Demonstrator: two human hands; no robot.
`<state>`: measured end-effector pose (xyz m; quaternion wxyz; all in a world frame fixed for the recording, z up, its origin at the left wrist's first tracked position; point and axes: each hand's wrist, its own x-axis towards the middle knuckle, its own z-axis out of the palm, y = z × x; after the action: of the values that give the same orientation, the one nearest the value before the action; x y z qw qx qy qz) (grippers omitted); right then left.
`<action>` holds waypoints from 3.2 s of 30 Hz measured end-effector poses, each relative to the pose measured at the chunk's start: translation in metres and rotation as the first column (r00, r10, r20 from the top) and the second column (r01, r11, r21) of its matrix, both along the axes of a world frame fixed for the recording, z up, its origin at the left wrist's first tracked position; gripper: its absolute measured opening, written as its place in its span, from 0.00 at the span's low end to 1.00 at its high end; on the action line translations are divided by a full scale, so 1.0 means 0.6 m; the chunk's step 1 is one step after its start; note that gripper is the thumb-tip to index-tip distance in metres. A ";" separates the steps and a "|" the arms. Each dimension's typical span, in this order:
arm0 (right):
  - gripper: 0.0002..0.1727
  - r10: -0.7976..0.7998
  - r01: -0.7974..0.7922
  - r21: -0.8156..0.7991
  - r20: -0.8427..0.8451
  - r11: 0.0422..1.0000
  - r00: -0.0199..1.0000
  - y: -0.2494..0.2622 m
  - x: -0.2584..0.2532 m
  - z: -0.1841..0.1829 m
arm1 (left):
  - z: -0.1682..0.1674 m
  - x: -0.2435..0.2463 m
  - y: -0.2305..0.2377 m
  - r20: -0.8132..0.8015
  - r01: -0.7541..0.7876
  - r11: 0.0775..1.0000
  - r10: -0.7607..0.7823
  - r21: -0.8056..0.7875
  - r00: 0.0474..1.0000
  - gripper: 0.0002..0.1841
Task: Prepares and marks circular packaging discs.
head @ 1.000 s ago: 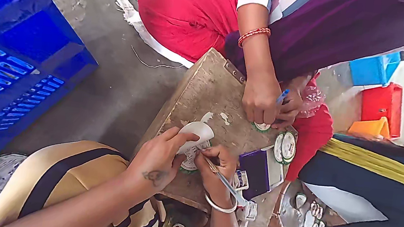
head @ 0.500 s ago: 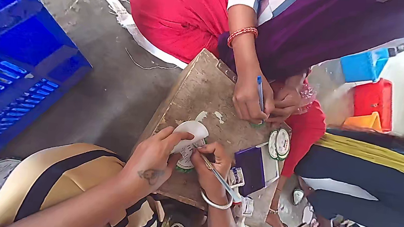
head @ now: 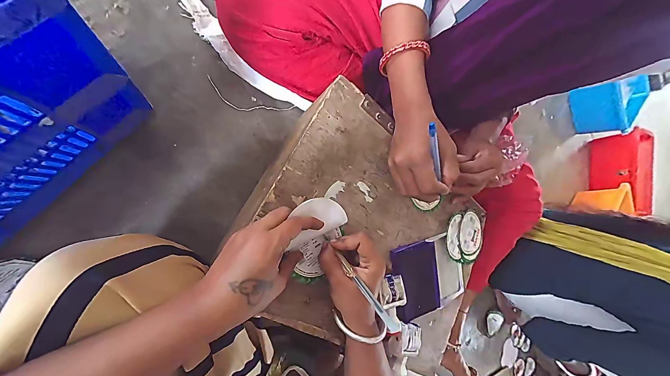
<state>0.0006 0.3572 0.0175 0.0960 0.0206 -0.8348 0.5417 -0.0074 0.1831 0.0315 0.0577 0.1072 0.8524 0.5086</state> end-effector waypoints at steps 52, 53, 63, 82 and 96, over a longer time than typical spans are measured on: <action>0.06 0.040 -0.039 0.015 -0.117 0.999 0.992 0.001 0.020 -0.001 | -0.012 -0.002 0.004 -0.075 -0.168 0.973 0.181 0.159 0.981 0.10; 0.06 0.038 -0.036 0.026 -0.088 0.999 0.995 -0.001 0.018 0.001 | -0.014 -0.002 0.004 -0.119 -0.151 0.975 0.171 0.163 0.978 0.11; 0.06 0.053 -0.052 0.044 -0.026 0.998 0.998 0.000 0.015 0.005 | -0.012 0.006 0.004 -0.120 -0.033 0.999 0.038 0.038 0.992 0.19; 0.07 0.020 -0.020 -0.027 0.019 0.999 1.000 -0.004 0.013 0.008 | -0.006 0.005 0.005 -0.091 -0.040 0.999 0.040 0.010 0.995 0.23; 0.06 0.005 -0.004 -0.036 0.031 0.999 1.000 -0.008 0.011 0.008 | -0.004 0.004 0.005 -0.088 -0.035 0.999 0.036 0.008 0.995 0.23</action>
<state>0.0072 0.3525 0.0224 0.0824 0.0124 -0.8262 0.5571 -0.0052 0.1864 0.0290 0.0107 0.1146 0.8542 0.5071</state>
